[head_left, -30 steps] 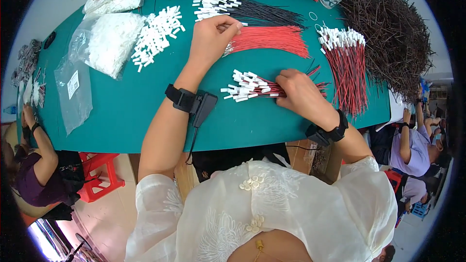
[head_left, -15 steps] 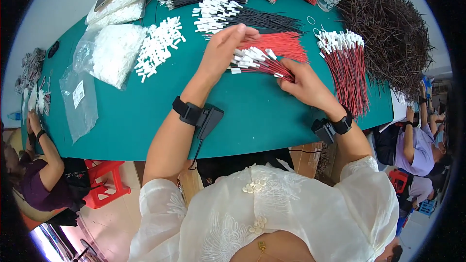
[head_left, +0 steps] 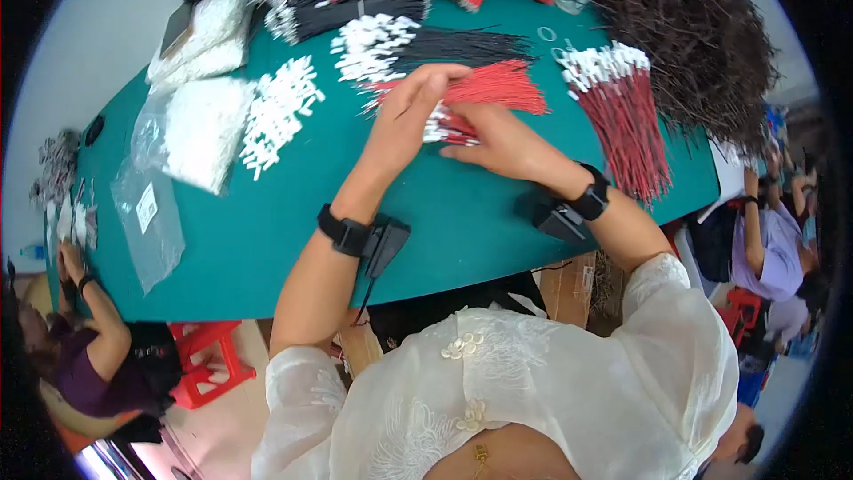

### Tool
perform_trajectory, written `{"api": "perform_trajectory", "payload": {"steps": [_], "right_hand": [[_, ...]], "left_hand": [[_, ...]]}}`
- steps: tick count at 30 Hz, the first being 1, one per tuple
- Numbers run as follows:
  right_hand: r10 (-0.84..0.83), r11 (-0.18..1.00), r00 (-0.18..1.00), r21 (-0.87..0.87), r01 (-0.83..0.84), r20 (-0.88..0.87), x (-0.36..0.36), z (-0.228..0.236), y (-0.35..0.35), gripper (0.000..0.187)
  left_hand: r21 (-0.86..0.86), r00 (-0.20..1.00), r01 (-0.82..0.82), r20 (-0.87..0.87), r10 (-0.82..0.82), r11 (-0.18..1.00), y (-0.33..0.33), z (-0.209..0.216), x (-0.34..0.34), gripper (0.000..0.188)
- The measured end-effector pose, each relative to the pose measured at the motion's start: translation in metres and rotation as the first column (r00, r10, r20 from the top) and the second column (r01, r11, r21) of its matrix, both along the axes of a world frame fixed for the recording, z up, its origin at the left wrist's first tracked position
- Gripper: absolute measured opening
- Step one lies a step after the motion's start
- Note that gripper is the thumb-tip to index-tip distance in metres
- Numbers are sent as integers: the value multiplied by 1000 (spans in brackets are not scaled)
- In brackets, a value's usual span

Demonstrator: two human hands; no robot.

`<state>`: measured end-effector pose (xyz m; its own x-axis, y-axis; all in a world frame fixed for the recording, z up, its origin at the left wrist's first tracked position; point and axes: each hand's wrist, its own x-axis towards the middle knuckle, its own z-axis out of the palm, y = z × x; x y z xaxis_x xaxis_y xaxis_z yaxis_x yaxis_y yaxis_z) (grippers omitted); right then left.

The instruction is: The person picks up a red wire and a white connector, fits them together by hand, and repeats this process several times. They then gather the assembled wires into a bundle and secure them with a rubber band.

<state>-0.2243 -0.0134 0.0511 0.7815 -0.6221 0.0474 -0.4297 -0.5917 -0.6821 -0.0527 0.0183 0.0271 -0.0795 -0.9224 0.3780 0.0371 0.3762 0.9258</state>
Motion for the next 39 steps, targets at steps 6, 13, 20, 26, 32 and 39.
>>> {"api": "perform_trajectory", "payload": {"steps": [6, 13, 20, 26, 32, 39], "right_hand": [[-8, 999, 997, -40, 12, 80, 3, -4, -8, 43], [-166, 922, 893, 387, -10, 419, 10, 22, -28, 29], [-367, 566, 791, 792, -229, 490, 34, 7, -50, 25], [-228, 780, 926, 626, -11, 301, 26, 22, -49, 29], [-357, 741, 792, 666, -82, 495, 19, 29, -71, 43], [-216, 628, 784, 698, -344, 581, 23, 41, -89, 51]], "left_hand": [[138, 946, 46, -323, 1, 989, -4, -9, 11, 44], [122, 720, 295, -680, -136, 948, -5, -27, -4, 53], [319, 788, 397, -599, -142, 861, 10, 1, -27, 51], [459, 842, 499, -457, -287, 735, 13, 9, 1, 28], [468, 795, 580, -502, -339, 667, 13, 12, 7, 19], [469, 785, 604, -488, -382, 644, 13, 13, 8, 18]]}}
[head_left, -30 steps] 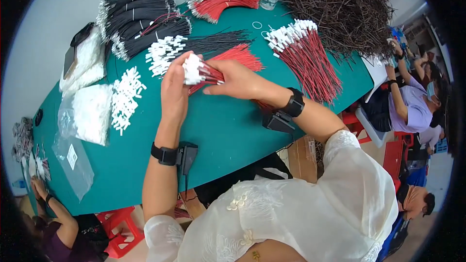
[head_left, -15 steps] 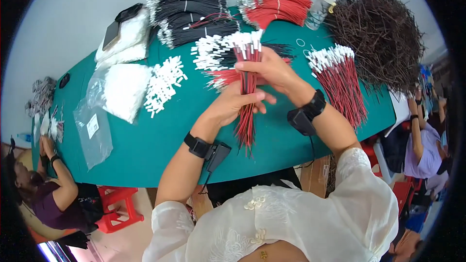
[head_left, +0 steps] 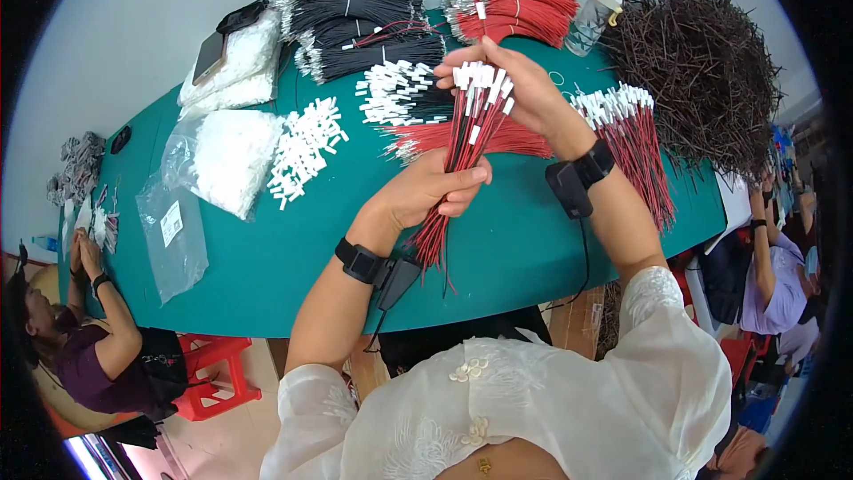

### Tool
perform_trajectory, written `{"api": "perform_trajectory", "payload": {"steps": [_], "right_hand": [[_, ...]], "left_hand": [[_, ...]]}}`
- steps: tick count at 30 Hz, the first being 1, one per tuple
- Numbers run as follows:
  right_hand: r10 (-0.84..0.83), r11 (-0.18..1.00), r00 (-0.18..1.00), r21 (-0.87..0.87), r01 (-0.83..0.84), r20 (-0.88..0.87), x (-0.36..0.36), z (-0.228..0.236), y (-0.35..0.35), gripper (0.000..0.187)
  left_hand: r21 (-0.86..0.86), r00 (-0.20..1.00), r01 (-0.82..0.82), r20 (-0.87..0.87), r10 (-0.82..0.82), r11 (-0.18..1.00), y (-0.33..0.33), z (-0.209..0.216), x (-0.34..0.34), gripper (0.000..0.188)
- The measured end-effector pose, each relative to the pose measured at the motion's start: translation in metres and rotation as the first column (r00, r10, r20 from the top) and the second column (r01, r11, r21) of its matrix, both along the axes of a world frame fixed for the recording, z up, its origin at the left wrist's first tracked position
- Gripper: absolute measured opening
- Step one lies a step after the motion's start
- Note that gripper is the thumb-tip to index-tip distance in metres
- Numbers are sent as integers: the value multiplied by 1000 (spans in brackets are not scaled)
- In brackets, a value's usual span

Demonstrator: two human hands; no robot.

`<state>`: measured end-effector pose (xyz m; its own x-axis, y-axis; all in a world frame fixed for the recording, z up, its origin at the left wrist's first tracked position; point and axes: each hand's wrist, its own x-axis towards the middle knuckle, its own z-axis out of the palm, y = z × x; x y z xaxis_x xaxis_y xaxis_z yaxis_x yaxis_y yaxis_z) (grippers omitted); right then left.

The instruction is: The person picks up a red wire and a white connector, fits them together by hand, and repeats this process several times. They then gather the assembled wires into a bundle and secure them with a rubber band.

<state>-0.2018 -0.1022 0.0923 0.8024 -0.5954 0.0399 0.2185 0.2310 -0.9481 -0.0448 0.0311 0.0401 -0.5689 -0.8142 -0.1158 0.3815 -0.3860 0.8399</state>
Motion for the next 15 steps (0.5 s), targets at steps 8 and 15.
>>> {"api": "perform_trajectory", "payload": {"steps": [8, 15], "right_hand": [[-23, 999, 999, -47, 25, 45, -1, 0, 5, 47], [-248, 948, 965, -187, 259, 81, 2, 11, -27, 47]], "left_hand": [[3, 993, -76, -95, 76, 997, 3, 5, 4, 19], [-33, 988, -47, -148, 42, 998, 3, 5, 4, 18]]}}
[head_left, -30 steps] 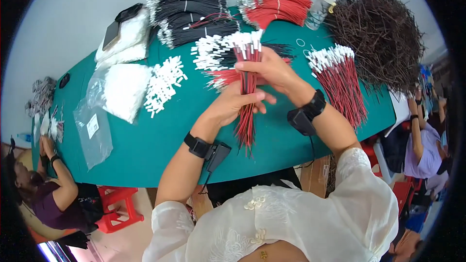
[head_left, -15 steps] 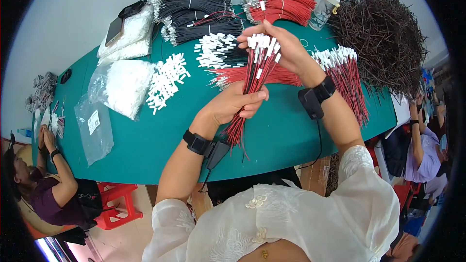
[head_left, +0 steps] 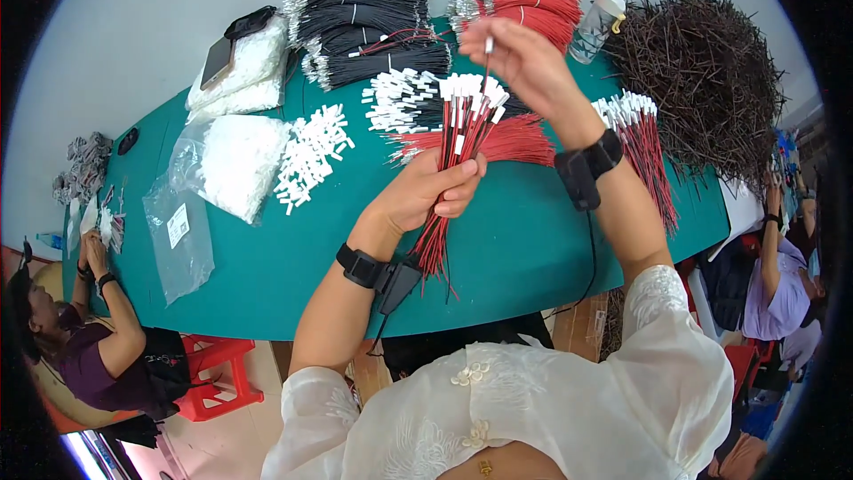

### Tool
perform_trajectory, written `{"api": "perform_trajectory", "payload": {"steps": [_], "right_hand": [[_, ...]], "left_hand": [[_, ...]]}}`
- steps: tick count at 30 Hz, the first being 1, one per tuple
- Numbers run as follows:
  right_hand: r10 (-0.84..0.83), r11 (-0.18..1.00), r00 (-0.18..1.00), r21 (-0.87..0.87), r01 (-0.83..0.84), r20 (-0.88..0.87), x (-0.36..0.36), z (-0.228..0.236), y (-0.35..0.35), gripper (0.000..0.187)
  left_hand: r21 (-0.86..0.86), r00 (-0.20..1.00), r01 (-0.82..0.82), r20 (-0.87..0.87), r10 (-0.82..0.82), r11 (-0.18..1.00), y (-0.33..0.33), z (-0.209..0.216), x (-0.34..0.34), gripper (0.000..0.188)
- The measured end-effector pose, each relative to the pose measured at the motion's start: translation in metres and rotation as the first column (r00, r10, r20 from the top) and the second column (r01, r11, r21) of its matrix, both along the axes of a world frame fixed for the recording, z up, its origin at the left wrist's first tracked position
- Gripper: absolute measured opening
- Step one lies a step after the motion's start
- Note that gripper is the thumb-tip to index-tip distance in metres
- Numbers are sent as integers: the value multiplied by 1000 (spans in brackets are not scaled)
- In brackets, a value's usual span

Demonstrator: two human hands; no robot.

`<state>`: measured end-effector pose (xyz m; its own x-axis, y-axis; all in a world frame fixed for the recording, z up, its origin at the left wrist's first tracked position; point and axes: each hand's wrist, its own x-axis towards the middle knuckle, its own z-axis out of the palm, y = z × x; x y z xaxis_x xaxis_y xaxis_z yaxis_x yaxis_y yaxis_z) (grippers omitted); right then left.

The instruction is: The person picks up a red wire and a white connector, fits them together by hand, and repeats this process several times. They then gather the assembled wires into a bundle and secure them with a rubber band.

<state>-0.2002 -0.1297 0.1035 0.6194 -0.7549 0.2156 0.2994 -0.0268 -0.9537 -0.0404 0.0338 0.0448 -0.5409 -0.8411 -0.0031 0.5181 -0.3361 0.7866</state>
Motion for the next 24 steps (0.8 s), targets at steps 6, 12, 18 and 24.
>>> {"api": "perform_trajectory", "payload": {"steps": [6, 12, 18, 24], "right_hand": [[63, 989, 989, -126, -81, -136, 13, -2, 46, 39], [-392, 340, 916, -939, 59, -85, 3, 7, 58, 28], [-472, 376, 833, -921, -105, -287, 5, 10, 86, 28], [-324, 681, 726, -682, -267, -607, 3, 2, 84, 19]], "left_hand": [[40, 985, -39, -166, 45, 998, -1, -4, 4, 19], [36, 980, -156, -121, 160, 987, -7, -6, 3, 16], [-3, 979, -197, -52, 197, 980, -10, -11, 2, 11], [-33, 979, -200, -55, 198, 979, -8, -10, -1, 8]]}}
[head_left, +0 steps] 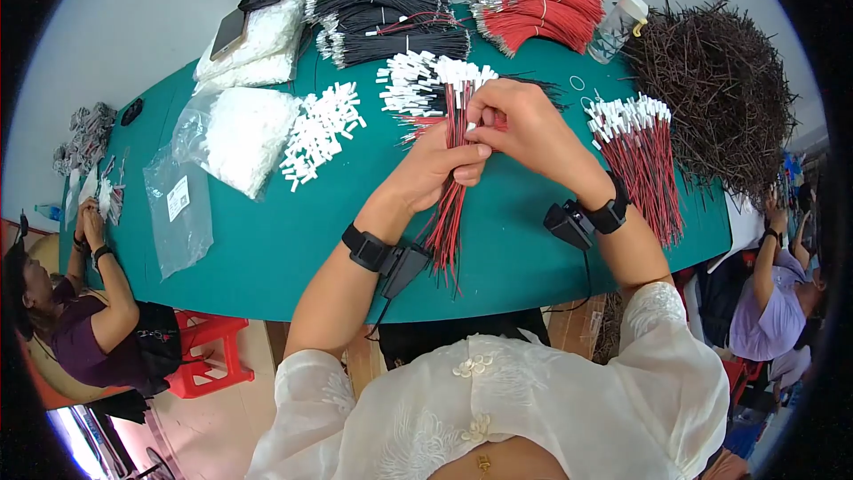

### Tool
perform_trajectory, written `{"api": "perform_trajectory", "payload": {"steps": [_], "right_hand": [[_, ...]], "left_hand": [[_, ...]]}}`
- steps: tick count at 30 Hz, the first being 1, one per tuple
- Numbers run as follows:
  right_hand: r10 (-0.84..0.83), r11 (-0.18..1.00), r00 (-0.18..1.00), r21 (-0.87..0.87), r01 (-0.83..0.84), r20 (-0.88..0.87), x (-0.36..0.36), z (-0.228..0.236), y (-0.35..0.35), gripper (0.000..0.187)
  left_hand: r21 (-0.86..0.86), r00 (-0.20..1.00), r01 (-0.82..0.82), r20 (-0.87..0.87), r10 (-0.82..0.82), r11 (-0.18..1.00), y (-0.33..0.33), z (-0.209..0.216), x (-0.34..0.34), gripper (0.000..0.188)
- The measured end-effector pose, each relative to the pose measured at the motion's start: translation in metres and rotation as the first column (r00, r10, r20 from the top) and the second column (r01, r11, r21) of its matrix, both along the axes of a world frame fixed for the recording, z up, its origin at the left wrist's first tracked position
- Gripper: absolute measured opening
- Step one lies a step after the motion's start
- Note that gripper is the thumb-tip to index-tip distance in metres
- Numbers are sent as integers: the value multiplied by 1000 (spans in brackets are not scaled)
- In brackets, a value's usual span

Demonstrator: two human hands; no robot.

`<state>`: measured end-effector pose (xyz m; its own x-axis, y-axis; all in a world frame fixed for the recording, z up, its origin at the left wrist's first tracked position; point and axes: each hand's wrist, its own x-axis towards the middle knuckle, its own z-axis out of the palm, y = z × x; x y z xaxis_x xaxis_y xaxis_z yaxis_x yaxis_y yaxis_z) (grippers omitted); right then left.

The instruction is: The person picks up a red wire and a white connector, fits them together by hand, and repeats this process several times. They then gather the assembled wires into a bundle and secure them with a rubber band.

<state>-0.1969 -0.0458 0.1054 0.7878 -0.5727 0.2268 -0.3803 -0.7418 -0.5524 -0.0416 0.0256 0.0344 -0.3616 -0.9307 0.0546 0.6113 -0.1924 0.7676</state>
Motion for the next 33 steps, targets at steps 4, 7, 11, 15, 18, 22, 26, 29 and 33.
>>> {"api": "perform_trajectory", "payload": {"steps": [4, 7, 11, 15, 18, 22, 26, 29, 33], "right_hand": [[-88, 917, 996, 390, 80, 3, -4, 8, -13, 21], [-75, 994, 978, 87, 59, 195, -6, 6, -38, 27], [22, 988, 903, 126, -85, 429, 7, 10, -62, 39], [145, 929, 913, 264, -258, 381, 18, -2, -50, 47], [58, 965, 957, 231, -127, 284, -9, 0, -41, 50], [-284, 940, 947, -151, 306, 149, -74, -6, -41, 55], [-633, 690, 771, -403, 601, 67, -191, 3, -49, 69], [-877, 447, 479, -429, 785, -37, -256, -21, -57, 80], [-836, 494, 456, -56, 868, -306, -282, -42, -55, 87]], "left_hand": [[18, 1000, 15, 0, -15, 1000, 1, 2, 3, 9], [75, 998, 33, -48, -29, 997, 3, 5, 1, 11], [45, 997, 72, -22, -71, 996, 4, 9, 2, 16], [45, 995, 103, -7, -103, 994, 4, 9, 1, 15], [100, 992, 23, -124, -10, 995, 0, 6, 3, 13], [103, 979, -106, -161, 122, 989, -4, -4, 11, 13], [104, 975, -149, -152, 164, 983, -8, -6, 4, 13], [86, 978, -134, -152, 146, 987, -9, -4, 1, 13], [89, 979, -141, -138, 152, 986, -8, -3, -1, 13]]}}
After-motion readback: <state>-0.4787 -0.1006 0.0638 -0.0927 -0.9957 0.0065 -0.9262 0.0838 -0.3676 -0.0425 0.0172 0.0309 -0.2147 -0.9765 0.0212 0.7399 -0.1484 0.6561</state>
